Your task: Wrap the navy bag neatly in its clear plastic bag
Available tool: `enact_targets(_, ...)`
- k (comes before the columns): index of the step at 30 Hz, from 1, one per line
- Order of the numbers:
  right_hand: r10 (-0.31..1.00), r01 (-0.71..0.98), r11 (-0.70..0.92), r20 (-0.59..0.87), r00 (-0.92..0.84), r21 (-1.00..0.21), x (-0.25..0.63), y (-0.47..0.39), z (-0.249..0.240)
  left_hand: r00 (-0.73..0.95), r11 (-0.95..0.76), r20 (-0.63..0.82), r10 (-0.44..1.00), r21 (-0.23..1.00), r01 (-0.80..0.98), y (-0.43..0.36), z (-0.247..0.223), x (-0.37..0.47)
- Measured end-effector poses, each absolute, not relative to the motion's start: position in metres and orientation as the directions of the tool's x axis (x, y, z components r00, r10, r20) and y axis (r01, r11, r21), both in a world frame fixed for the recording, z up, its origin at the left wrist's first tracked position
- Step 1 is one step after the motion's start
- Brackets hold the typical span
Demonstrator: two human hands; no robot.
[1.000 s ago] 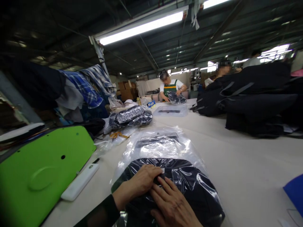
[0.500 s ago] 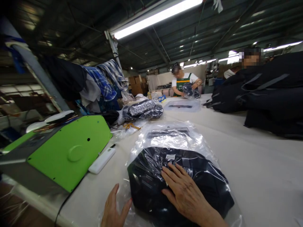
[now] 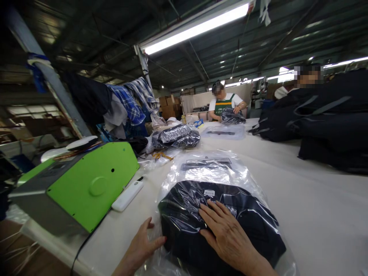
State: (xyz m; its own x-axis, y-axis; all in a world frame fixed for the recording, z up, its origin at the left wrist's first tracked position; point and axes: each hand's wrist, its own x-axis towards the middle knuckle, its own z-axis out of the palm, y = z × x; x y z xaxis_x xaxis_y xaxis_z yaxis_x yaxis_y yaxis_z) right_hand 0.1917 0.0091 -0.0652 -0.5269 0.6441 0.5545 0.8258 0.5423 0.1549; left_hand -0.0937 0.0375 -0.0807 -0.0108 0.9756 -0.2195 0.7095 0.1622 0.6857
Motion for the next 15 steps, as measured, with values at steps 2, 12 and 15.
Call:
enact_targets(2,0.642,0.825,0.550,0.566,-0.517,0.129,0.192,0.010,-0.066,-0.032,0.183,-0.228,0.973,0.684,0.706,0.042,-0.082,-0.096)
enact_targets(12,0.514,0.819,0.565,0.735,-0.443,0.099,0.200,-0.002,-0.057,-0.057,0.315,-0.374,0.926,0.680,0.662,0.053,-0.090,-0.099)
enact_targets(15,0.509,0.894,0.448,0.817,-0.272,0.019,0.213,-0.022,-0.064,-0.034,0.290,-0.368,0.929,0.669,0.684,0.049,-0.091,-0.101)
